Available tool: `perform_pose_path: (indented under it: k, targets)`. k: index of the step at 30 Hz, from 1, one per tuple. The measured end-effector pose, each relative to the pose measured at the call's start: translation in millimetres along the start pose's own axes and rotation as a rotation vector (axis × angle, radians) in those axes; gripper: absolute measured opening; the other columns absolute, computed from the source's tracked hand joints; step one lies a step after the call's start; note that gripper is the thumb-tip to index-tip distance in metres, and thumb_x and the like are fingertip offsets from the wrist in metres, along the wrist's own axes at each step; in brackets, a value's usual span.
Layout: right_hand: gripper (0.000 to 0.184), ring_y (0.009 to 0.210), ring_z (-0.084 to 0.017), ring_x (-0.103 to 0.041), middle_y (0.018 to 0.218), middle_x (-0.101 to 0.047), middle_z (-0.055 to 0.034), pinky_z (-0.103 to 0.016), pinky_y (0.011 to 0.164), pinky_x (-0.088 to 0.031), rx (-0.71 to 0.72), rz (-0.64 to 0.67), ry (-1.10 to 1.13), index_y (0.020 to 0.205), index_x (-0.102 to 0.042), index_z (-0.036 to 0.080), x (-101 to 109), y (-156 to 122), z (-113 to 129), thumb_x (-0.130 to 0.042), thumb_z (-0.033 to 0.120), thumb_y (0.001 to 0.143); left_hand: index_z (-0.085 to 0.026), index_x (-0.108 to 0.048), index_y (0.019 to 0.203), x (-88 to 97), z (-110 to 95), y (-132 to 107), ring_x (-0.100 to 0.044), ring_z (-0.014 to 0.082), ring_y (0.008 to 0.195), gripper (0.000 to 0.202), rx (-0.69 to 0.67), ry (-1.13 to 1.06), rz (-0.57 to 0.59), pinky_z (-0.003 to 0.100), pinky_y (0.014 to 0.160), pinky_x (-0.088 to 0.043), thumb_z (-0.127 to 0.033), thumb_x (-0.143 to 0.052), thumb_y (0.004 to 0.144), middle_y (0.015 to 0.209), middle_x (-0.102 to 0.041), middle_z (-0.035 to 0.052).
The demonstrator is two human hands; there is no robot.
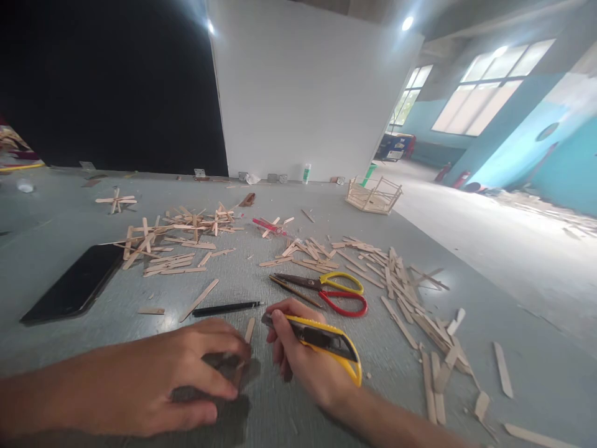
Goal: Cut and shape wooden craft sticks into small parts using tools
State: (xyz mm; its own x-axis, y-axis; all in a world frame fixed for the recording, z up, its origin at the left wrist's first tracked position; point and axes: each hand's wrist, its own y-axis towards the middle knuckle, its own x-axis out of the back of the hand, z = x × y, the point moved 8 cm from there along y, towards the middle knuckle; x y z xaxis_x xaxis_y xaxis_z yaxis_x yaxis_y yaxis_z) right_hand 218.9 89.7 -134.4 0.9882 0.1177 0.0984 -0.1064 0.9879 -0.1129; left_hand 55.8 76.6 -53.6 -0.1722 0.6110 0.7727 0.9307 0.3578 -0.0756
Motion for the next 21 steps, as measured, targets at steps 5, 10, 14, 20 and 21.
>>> perform_pose_path:
  k: [5,10,14,20,21]
  targets:
    - [0.042,0.044,-0.009,-0.054,0.066,-0.062,0.0041,-0.019,0.039,-0.044,0.012,0.003,0.001,0.102,-0.064,0.02,2,-1,1,-0.054,0.061,0.103,-0.037,-0.073,0.132,-2.7,13,-3,-0.035,0.039,0.154,0.035,0.06,0.143,0.128,0.065,0.125,-0.027,-0.032,-0.073,0.098,0.164,-0.047,0.0052]
    - [0.047,0.043,-0.009,-0.053,0.071,-0.062,0.0026,-0.02,0.037,-0.044,0.007,-0.016,0.061,0.1,-0.064,0.02,3,-5,2,-0.05,0.065,0.103,-0.033,-0.071,0.13,-6.2,11,-2,-0.037,0.0403,0.152,0.036,0.09,0.149,0.013,0.07,0.123,-0.026,-0.041,-0.075,0.095,0.16,-0.052,0.0067]
    - [0.049,0.044,-0.009,-0.051,0.068,-0.059,0.0033,-0.019,0.036,-0.043,-0.016,-0.039,0.029,0.101,-0.065,0.02,5,-4,-3,-0.049,0.067,0.102,-0.033,-0.064,0.139,-13.8,5,-1,-0.045,0.0385,0.148,0.046,0.006,0.22,-0.053,0.065,0.123,-0.031,-0.033,-0.075,0.095,0.157,-0.055,0.0083]
    - [0.048,0.044,-0.01,-0.051,0.068,-0.06,0.0029,-0.02,0.037,-0.041,-0.018,-0.019,-0.036,0.099,-0.066,0.02,5,-1,-10,-0.049,0.065,0.103,-0.031,-0.052,0.151,-35.4,14,6,-0.046,0.0413,0.145,0.058,-0.009,0.353,-0.122,0.066,0.122,-0.031,-0.037,-0.072,0.097,0.154,-0.053,0.0124]
    - [0.049,0.044,-0.01,-0.05,0.067,-0.06,0.0031,-0.02,0.038,-0.041,-0.022,-0.013,-0.045,0.099,-0.066,0.02,4,0,-11,-0.048,0.065,0.103,-0.03,-0.051,0.153,-39.4,16,7,-0.045,0.0413,0.146,0.06,-0.005,0.374,-0.125,0.065,0.123,-0.031,-0.034,-0.072,0.097,0.153,-0.053,0.0137]
